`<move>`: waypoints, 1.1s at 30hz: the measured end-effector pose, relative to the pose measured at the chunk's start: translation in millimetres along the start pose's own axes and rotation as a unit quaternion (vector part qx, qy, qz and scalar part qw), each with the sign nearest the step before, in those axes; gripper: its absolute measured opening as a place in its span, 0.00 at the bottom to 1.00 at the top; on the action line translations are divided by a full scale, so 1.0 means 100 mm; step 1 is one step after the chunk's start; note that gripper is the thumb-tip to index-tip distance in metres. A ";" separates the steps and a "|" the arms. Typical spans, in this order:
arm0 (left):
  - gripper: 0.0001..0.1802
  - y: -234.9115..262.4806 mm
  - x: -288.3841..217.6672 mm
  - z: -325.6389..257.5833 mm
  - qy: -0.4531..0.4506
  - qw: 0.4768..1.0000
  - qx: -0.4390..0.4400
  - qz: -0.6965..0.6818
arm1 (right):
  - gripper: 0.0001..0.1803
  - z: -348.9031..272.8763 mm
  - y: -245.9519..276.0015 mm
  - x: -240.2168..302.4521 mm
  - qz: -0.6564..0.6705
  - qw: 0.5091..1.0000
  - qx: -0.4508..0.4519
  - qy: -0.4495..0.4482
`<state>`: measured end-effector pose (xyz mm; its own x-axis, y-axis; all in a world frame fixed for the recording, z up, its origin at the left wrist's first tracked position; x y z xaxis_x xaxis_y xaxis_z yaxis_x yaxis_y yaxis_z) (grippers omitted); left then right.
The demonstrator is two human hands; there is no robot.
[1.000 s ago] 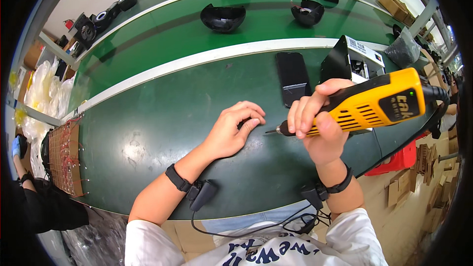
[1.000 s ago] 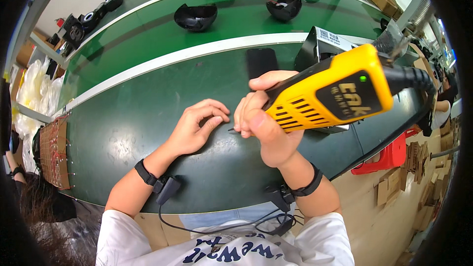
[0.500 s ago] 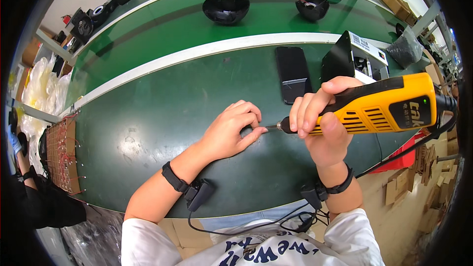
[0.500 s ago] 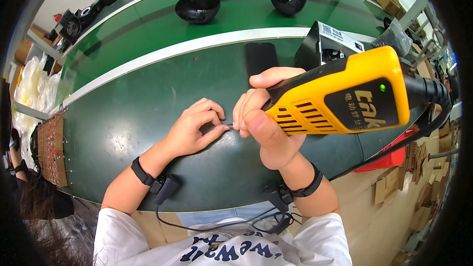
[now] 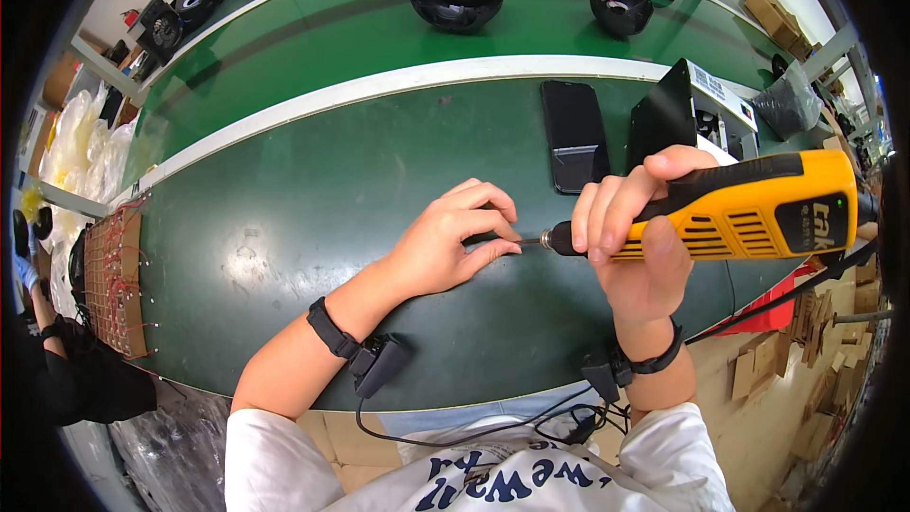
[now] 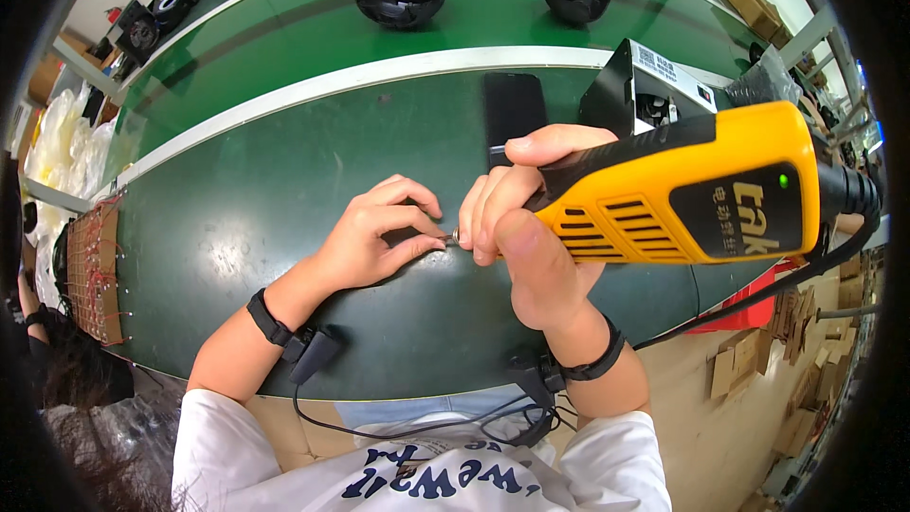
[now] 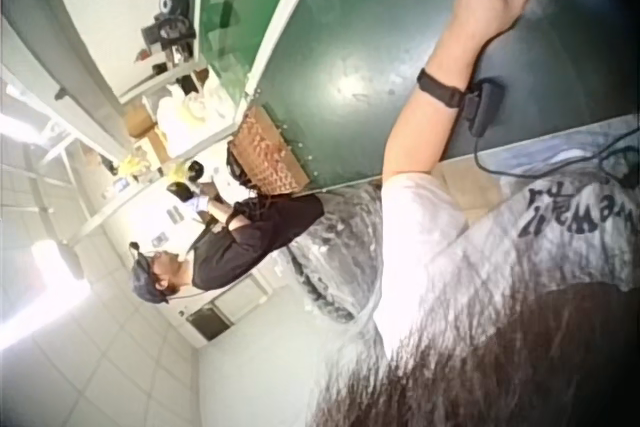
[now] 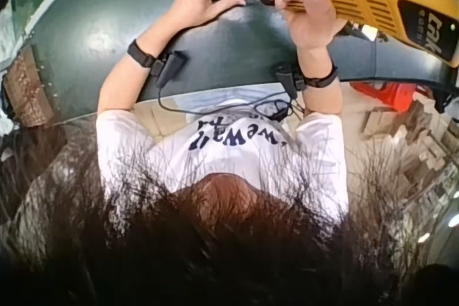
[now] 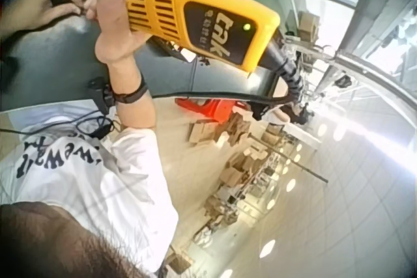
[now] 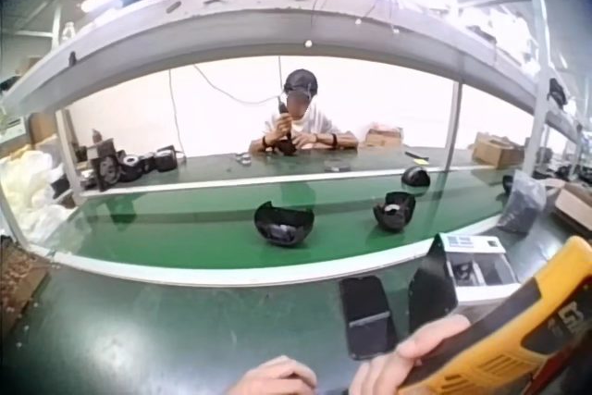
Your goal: Assemble a small electronic device using an electric screwdriver.
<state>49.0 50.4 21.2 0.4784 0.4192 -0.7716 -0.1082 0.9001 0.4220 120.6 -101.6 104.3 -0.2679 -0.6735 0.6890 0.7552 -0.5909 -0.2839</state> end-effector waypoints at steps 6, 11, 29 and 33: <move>0.10 0.00 0.04 -0.02 0.007 0.999 0.003 0.043 | 0.22 0.01 0.02 -0.01 -0.005 1.000 -0.003 0.002; 0.13 -0.02 0.03 -0.04 0.015 0.999 0.024 0.036 | 0.22 0.01 0.04 0.01 0.002 1.000 -0.008 0.002; 0.09 -0.11 -0.02 -0.05 -0.033 0.986 0.079 0.141 | 0.23 0.01 0.04 -0.02 0.000 1.000 -0.013 -0.006; 0.10 -0.05 0.02 -0.07 0.035 0.986 0.085 0.141 | 0.23 0.02 0.11 0.04 -0.015 1.000 0.001 0.007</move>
<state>44.5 47.3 14.7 0.3890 0.6624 -0.6402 -0.0786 0.7163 0.6934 128.9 -109.8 104.8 -0.2980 -0.6616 0.6880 0.7475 -0.6101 -0.2629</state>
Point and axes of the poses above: each hand's wrist, its own z-axis towards the middle knuckle, its own y-axis out of the back of the hand, x = y × z, the point moved 5 cm from there along z, towards the middle knuckle, and after that the axes turned 8 degrees about -z, right-handed, at the moved point
